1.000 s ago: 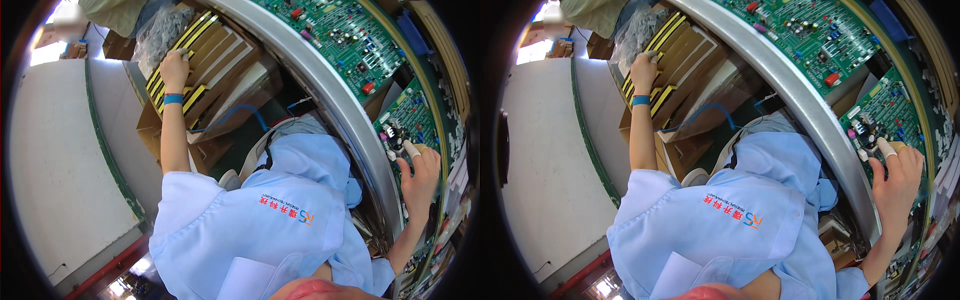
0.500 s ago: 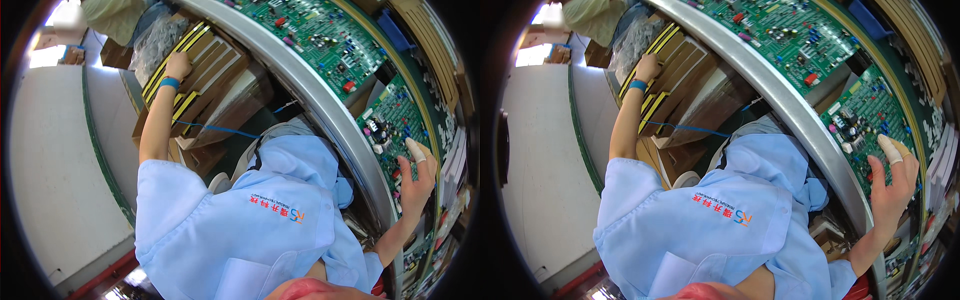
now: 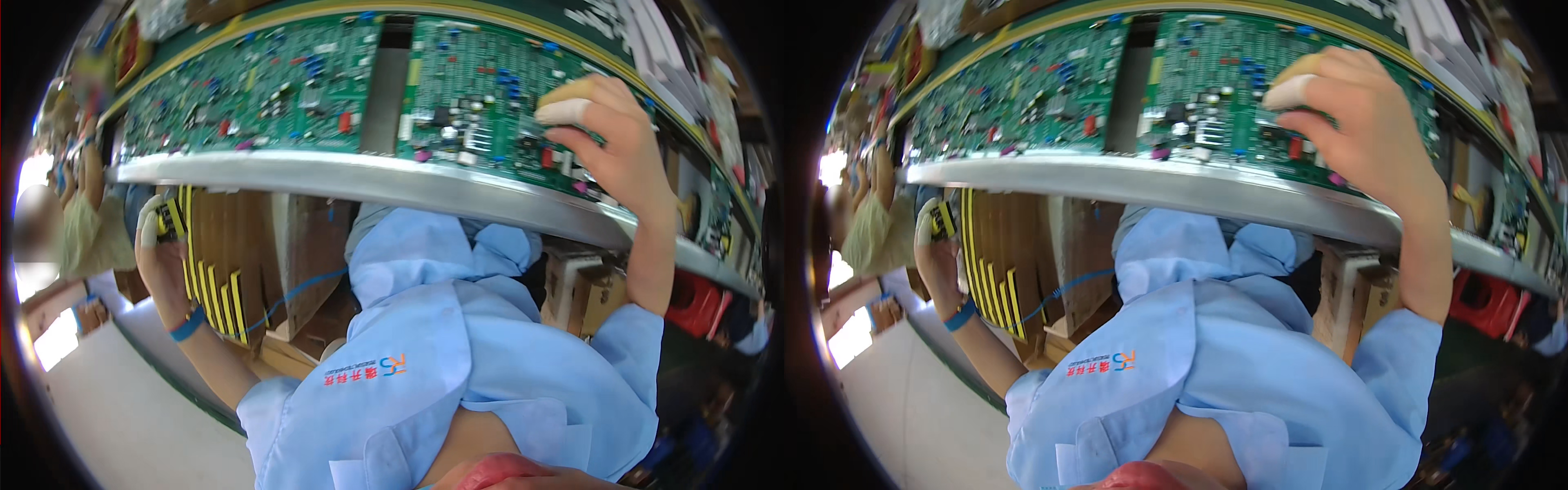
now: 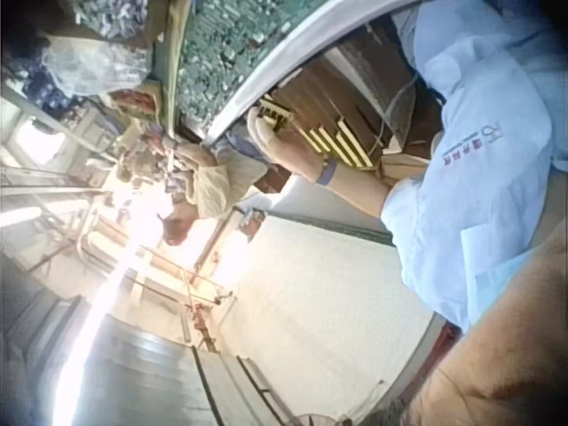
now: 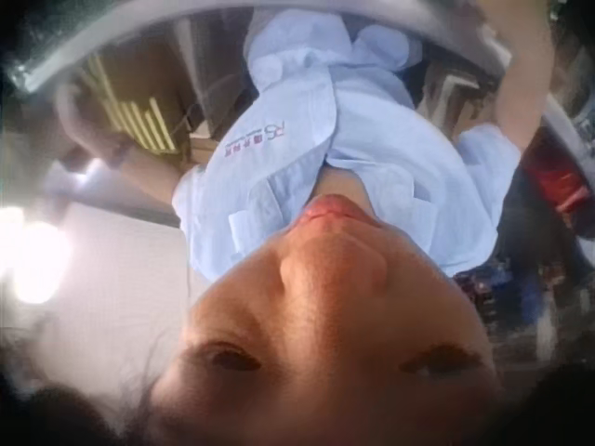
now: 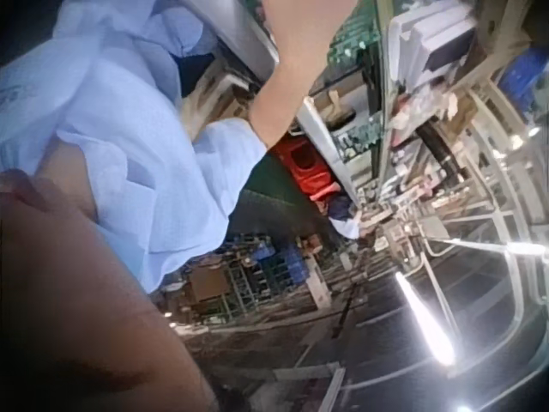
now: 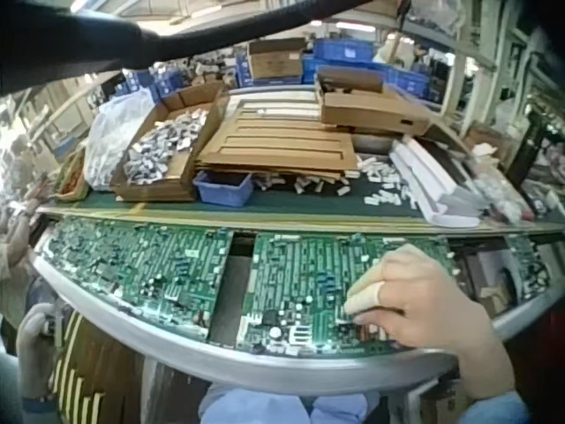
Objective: Insert electronic components into printed circuit boards on an assembly line.
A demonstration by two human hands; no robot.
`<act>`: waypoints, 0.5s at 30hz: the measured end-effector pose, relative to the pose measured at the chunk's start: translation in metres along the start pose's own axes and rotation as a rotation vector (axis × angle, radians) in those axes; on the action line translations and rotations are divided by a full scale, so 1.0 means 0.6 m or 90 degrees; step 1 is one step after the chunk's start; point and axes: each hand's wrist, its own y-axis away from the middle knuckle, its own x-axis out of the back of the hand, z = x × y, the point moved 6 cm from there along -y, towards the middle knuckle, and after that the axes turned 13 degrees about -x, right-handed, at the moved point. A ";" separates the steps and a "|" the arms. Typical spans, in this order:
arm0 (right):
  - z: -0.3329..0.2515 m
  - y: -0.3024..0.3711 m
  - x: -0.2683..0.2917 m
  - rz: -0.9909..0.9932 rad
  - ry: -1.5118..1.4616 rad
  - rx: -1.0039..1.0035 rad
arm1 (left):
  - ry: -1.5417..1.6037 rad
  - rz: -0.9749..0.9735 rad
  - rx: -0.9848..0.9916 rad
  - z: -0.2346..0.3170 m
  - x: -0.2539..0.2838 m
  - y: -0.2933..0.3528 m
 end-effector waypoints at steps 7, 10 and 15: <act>0.021 0.018 -0.016 0.007 0.011 0.000 | 0.120 -0.321 0.031 0.072 -0.371 0.025; 0.029 0.028 -0.020 0.037 0.039 0.022 | 0.151 -0.473 0.020 0.085 -0.487 0.038; 0.036 0.031 -0.028 0.016 0.035 0.030 | 0.082 -0.524 -0.110 0.096 -0.593 0.063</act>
